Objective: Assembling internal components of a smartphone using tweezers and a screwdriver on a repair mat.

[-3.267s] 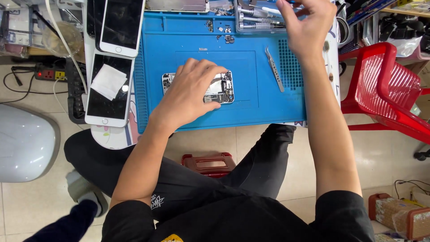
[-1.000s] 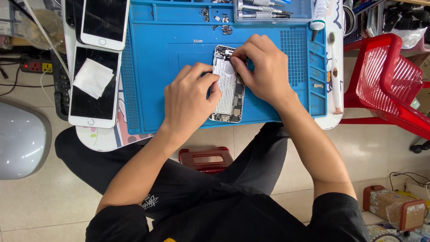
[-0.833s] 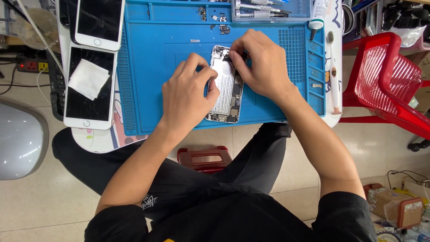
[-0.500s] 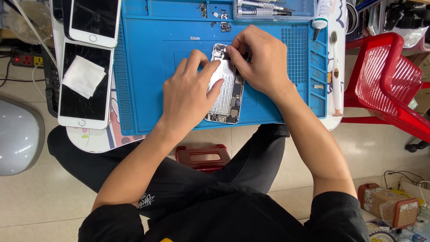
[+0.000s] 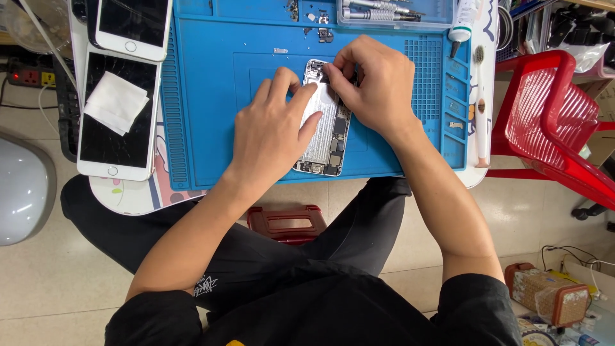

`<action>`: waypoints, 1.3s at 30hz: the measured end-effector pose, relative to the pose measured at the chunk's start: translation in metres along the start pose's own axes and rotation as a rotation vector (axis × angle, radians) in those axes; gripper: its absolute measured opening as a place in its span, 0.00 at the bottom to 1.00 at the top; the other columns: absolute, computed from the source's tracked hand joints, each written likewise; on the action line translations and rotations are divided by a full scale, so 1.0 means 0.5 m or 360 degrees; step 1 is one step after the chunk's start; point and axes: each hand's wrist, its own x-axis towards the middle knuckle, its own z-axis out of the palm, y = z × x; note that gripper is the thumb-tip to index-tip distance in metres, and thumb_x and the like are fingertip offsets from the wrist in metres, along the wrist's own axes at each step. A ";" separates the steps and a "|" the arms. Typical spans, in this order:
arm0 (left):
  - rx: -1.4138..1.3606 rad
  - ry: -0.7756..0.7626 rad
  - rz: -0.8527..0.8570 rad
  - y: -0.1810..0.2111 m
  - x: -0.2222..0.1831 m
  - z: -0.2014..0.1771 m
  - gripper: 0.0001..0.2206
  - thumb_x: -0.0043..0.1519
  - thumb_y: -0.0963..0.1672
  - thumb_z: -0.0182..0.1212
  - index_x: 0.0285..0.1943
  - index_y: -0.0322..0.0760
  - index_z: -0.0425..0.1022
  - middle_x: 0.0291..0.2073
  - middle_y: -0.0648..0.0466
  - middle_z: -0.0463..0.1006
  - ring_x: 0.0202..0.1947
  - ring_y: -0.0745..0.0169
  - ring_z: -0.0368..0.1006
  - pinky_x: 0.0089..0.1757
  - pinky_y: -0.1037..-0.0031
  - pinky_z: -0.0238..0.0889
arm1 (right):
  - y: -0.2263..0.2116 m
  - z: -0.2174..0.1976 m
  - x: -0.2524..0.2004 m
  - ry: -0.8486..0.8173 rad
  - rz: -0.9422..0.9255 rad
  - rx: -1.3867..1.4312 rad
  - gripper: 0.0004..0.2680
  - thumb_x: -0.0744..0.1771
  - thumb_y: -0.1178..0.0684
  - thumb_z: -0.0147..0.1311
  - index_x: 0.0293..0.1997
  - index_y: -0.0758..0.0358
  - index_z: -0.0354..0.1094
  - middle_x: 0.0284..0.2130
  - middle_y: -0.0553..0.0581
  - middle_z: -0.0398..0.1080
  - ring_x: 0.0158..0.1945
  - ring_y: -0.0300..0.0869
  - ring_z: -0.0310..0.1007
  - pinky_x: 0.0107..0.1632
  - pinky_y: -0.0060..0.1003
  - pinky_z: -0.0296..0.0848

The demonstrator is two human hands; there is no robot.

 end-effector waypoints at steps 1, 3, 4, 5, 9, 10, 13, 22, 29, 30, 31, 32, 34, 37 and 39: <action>-0.0009 -0.0018 -0.0016 0.000 -0.001 -0.001 0.15 0.66 0.48 0.73 0.56 0.40 0.78 0.46 0.53 0.67 0.37 0.57 0.69 0.18 0.70 0.67 | -0.003 -0.002 -0.001 -0.0025 0.0007 0.0030 0.07 0.69 0.58 0.66 0.35 0.55 0.70 0.28 0.45 0.71 0.29 0.37 0.68 0.31 0.35 0.61; -0.0006 -0.0017 -0.0018 0.000 0.000 0.000 0.15 0.66 0.49 0.73 0.57 0.41 0.78 0.46 0.53 0.67 0.37 0.57 0.69 0.18 0.70 0.68 | -0.003 -0.011 -0.001 -0.0069 0.0035 0.0059 0.07 0.69 0.57 0.66 0.35 0.55 0.71 0.28 0.45 0.71 0.29 0.38 0.67 0.31 0.36 0.60; -0.0004 -0.0017 -0.0021 0.000 -0.001 0.001 0.16 0.66 0.49 0.73 0.58 0.41 0.78 0.47 0.54 0.67 0.38 0.57 0.69 0.19 0.70 0.68 | -0.003 -0.015 -0.001 -0.0114 0.0063 0.0087 0.07 0.69 0.57 0.66 0.35 0.55 0.71 0.28 0.44 0.71 0.29 0.38 0.66 0.32 0.36 0.60; -0.0003 -0.0018 -0.0022 -0.001 -0.001 0.000 0.16 0.66 0.49 0.73 0.58 0.41 0.78 0.47 0.54 0.67 0.38 0.57 0.69 0.19 0.70 0.68 | -0.002 -0.017 -0.002 -0.0114 0.0063 0.0090 0.07 0.69 0.57 0.66 0.35 0.55 0.71 0.28 0.44 0.71 0.29 0.38 0.66 0.32 0.36 0.60; -0.0014 -0.0042 -0.0039 0.003 0.003 -0.004 0.16 0.65 0.48 0.73 0.57 0.40 0.78 0.46 0.53 0.67 0.37 0.56 0.69 0.18 0.68 0.67 | 0.003 -0.026 -0.003 -0.0176 0.0042 0.0107 0.06 0.70 0.57 0.66 0.36 0.56 0.73 0.29 0.46 0.72 0.32 0.40 0.67 0.33 0.38 0.61; -0.0017 -0.0059 -0.0055 0.005 0.005 -0.005 0.15 0.65 0.48 0.72 0.56 0.40 0.77 0.46 0.53 0.66 0.37 0.56 0.68 0.18 0.67 0.67 | 0.003 -0.029 -0.004 -0.0194 0.0047 0.0126 0.05 0.70 0.57 0.66 0.37 0.56 0.74 0.29 0.46 0.73 0.32 0.40 0.68 0.33 0.38 0.62; 0.0006 -0.0144 -0.0110 0.005 0.016 -0.006 0.13 0.65 0.47 0.72 0.54 0.42 0.78 0.45 0.53 0.68 0.35 0.56 0.72 0.18 0.66 0.68 | 0.012 -0.032 -0.006 -0.0241 0.0028 0.0091 0.04 0.70 0.56 0.66 0.39 0.55 0.75 0.31 0.47 0.73 0.33 0.41 0.68 0.33 0.39 0.61; 0.0332 -0.0172 -0.0046 0.019 0.024 -0.009 0.26 0.61 0.52 0.75 0.64 0.45 0.69 0.46 0.52 0.71 0.36 0.55 0.72 0.29 0.66 0.71 | 0.008 -0.044 -0.012 -0.0243 -0.0153 -0.0046 0.02 0.71 0.59 0.61 0.42 0.56 0.74 0.32 0.47 0.71 0.36 0.44 0.68 0.32 0.40 0.60; 0.0412 -0.0073 0.0068 0.068 0.019 -0.026 0.12 0.71 0.40 0.57 0.61 0.50 0.74 0.68 0.45 0.64 0.39 0.54 0.69 0.34 0.68 0.62 | 0.010 -0.044 -0.011 -0.0224 -0.0176 -0.0016 0.02 0.71 0.56 0.60 0.42 0.56 0.73 0.32 0.48 0.69 0.35 0.44 0.68 0.30 0.40 0.60; 0.0481 -0.0041 0.0076 0.066 0.017 -0.011 0.12 0.71 0.41 0.60 0.62 0.51 0.76 0.73 0.46 0.60 0.45 0.55 0.69 0.38 0.69 0.63 | 0.010 -0.044 -0.012 -0.0214 -0.0194 0.0000 0.01 0.70 0.58 0.59 0.42 0.57 0.73 0.32 0.48 0.70 0.35 0.44 0.68 0.30 0.40 0.60; 0.0553 -0.0006 0.0082 0.063 0.016 0.003 0.13 0.72 0.41 0.62 0.62 0.52 0.77 0.77 0.47 0.55 0.51 0.56 0.70 0.42 0.70 0.64 | 0.011 -0.044 -0.010 -0.0203 -0.0217 0.0015 0.02 0.69 0.61 0.59 0.42 0.58 0.73 0.32 0.49 0.70 0.35 0.44 0.69 0.30 0.40 0.61; 0.0556 -0.0005 0.0083 0.057 0.019 0.009 0.13 0.72 0.41 0.62 0.62 0.52 0.77 0.77 0.47 0.55 0.51 0.56 0.70 0.42 0.70 0.64 | 0.010 -0.043 -0.010 -0.0200 -0.0218 0.0016 0.02 0.69 0.61 0.59 0.42 0.58 0.73 0.32 0.49 0.70 0.35 0.44 0.69 0.30 0.40 0.61; 0.0521 -0.0080 0.0036 0.047 0.028 0.024 0.20 0.70 0.48 0.69 0.71 0.49 0.73 0.77 0.47 0.55 0.54 0.54 0.71 0.45 0.67 0.64 | 0.011 -0.043 -0.012 -0.0197 -0.0204 -0.0003 0.02 0.69 0.60 0.60 0.42 0.58 0.73 0.32 0.48 0.70 0.34 0.44 0.69 0.29 0.41 0.60; 0.0513 -0.0075 0.0045 0.037 0.032 0.026 0.23 0.66 0.52 0.70 0.68 0.46 0.74 0.69 0.49 0.70 0.57 0.54 0.70 0.45 0.66 0.65 | 0.007 -0.041 -0.015 -0.0190 -0.0187 0.0017 0.02 0.70 0.61 0.58 0.42 0.58 0.71 0.31 0.49 0.68 0.33 0.44 0.67 0.29 0.41 0.58; 0.0506 -0.0065 0.0061 0.033 0.031 0.027 0.22 0.66 0.52 0.70 0.67 0.47 0.75 0.68 0.50 0.71 0.57 0.54 0.70 0.45 0.66 0.65 | 0.008 -0.041 -0.015 -0.0189 -0.0187 -0.0002 0.03 0.70 0.61 0.58 0.42 0.58 0.71 0.31 0.48 0.68 0.35 0.44 0.67 0.28 0.41 0.58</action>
